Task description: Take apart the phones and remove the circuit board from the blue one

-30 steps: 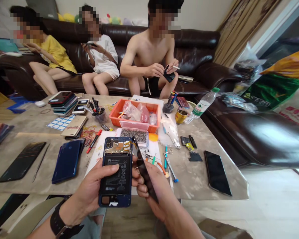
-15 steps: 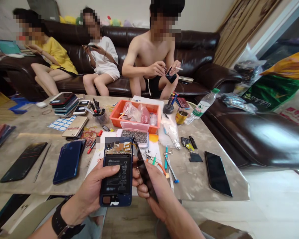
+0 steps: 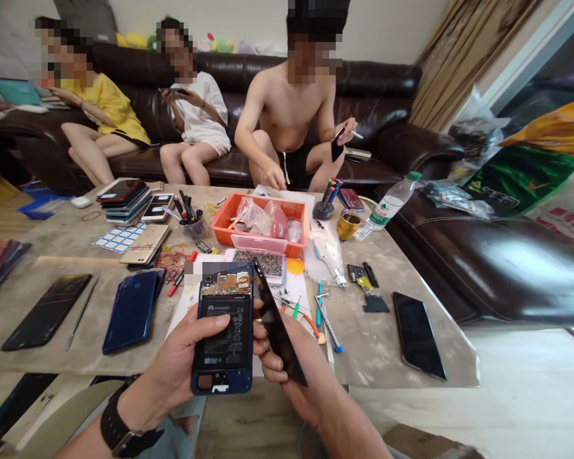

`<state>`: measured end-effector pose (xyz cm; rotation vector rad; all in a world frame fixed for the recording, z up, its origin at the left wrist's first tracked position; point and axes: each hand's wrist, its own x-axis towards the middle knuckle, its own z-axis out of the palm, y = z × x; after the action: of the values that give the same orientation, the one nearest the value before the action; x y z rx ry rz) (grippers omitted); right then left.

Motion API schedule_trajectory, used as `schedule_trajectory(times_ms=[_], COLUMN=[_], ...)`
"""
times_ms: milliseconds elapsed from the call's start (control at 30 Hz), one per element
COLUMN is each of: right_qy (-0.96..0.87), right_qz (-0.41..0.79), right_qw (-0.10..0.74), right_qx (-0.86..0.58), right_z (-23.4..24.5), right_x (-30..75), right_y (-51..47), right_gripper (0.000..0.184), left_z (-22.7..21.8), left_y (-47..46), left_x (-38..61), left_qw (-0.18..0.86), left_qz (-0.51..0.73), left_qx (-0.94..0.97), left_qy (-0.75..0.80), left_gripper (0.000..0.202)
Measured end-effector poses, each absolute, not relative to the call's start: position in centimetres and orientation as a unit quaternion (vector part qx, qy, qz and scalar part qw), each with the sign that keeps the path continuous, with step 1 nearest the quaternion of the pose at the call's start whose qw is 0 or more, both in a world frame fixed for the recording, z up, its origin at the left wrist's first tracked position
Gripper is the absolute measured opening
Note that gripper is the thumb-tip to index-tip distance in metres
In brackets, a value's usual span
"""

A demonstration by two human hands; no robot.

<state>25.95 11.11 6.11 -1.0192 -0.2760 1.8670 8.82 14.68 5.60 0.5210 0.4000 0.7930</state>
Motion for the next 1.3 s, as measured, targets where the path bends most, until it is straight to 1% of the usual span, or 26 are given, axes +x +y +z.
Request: schedule_trajectory(times_ms=[133,400,1300], right_qy=[-0.11,-0.109,-0.121], right_qz=[0.764,0.771,0.769], right_qw=[0.48,0.483,0.485], right_qx=[-0.417,-0.401,-0.399], right_z=[6.05,6.22,6.15], right_x=[26.04,26.03,26.0], right_y=[10.98,10.94,10.91], right_gripper=[0.065,0.052,0.052], left_z=[5.71,5.7,5.73], left_y=[14.55,14.6,14.57], left_x=[8.8,8.84,8.79], left_qw=[0.868,0.864,0.865], left_qz=[0.378,0.382,0.378], left_qx=[0.251,0.255,0.257], left_qy=[0.2,0.206,0.207], left_gripper=[0.032,0.032,0.033])
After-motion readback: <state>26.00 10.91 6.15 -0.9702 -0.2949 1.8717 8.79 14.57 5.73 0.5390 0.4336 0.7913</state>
